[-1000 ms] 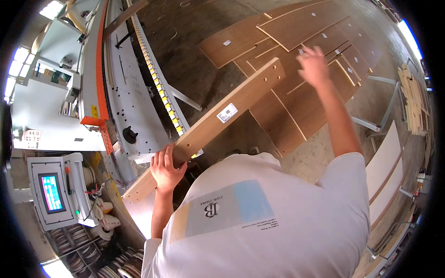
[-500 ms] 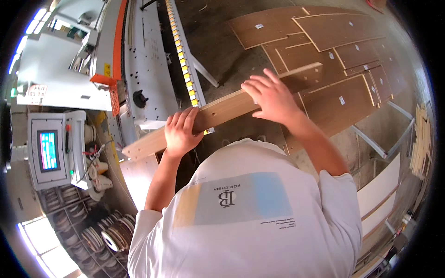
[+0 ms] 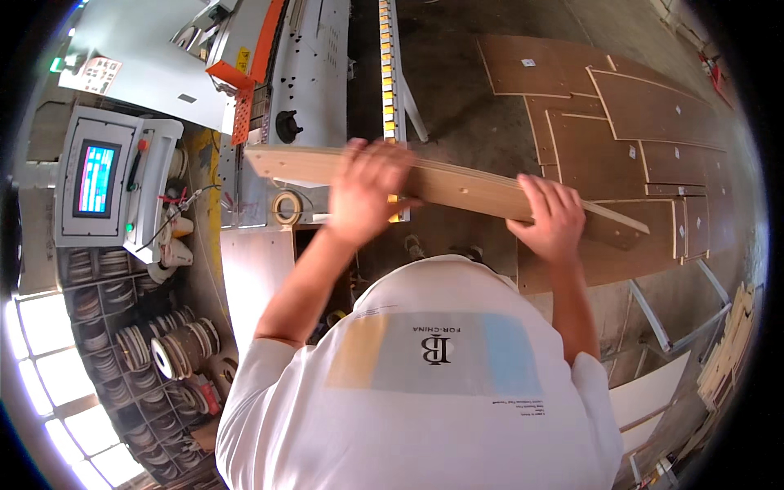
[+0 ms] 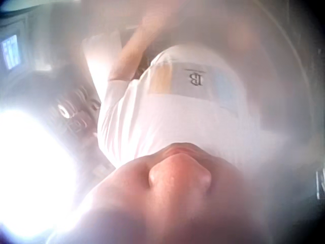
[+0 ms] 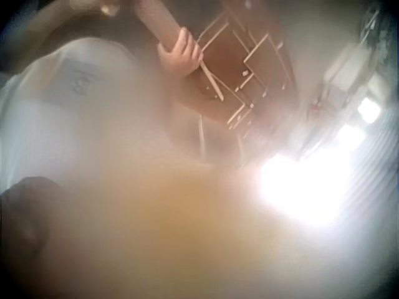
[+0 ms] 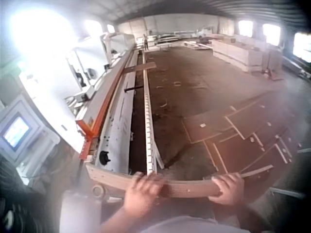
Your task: The person handles large and small wooden panels in a workshop, placing them onto a machine's conveyor belt and using a handheld tool to interact with the machine's interface. The person repeatedly picks up panels, positions them on the machine, and moves them to a stack.
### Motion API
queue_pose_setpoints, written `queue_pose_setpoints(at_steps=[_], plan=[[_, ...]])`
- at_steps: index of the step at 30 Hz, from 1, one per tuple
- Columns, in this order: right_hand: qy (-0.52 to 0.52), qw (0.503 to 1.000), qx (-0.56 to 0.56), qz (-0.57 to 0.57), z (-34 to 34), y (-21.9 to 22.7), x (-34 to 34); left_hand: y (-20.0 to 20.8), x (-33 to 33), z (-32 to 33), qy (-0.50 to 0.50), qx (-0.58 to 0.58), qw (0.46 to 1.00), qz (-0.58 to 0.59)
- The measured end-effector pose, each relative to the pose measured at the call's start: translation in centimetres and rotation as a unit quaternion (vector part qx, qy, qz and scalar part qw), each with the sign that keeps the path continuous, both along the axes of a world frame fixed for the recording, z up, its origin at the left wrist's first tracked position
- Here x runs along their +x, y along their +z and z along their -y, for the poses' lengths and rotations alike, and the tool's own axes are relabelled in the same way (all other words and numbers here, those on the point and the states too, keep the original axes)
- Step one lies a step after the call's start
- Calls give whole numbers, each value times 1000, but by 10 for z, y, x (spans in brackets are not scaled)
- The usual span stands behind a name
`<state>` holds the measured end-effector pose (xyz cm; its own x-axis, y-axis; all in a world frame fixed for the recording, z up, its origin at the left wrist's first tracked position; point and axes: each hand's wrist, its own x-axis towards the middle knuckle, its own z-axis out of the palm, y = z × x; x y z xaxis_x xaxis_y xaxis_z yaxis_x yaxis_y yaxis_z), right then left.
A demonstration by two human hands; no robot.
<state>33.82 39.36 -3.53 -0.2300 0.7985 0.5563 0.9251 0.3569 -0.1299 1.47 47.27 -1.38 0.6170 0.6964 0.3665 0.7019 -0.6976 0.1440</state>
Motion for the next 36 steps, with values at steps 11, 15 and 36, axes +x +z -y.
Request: queue_pose_setpoints(at_steps=[11, 15, 36], plan=[[-43, 998, -36, 15, 35, 5, 44, -30, -228, -23, 295, 110, 948, -48], [-26, 999, -35, 15, 24, 3, 26, -10, -77, 12, 91, 48, 993, 56], [-319, 903, -288, 1, 25, -41, 178, -96, -185, 82, 174, -77, 980, 61]])
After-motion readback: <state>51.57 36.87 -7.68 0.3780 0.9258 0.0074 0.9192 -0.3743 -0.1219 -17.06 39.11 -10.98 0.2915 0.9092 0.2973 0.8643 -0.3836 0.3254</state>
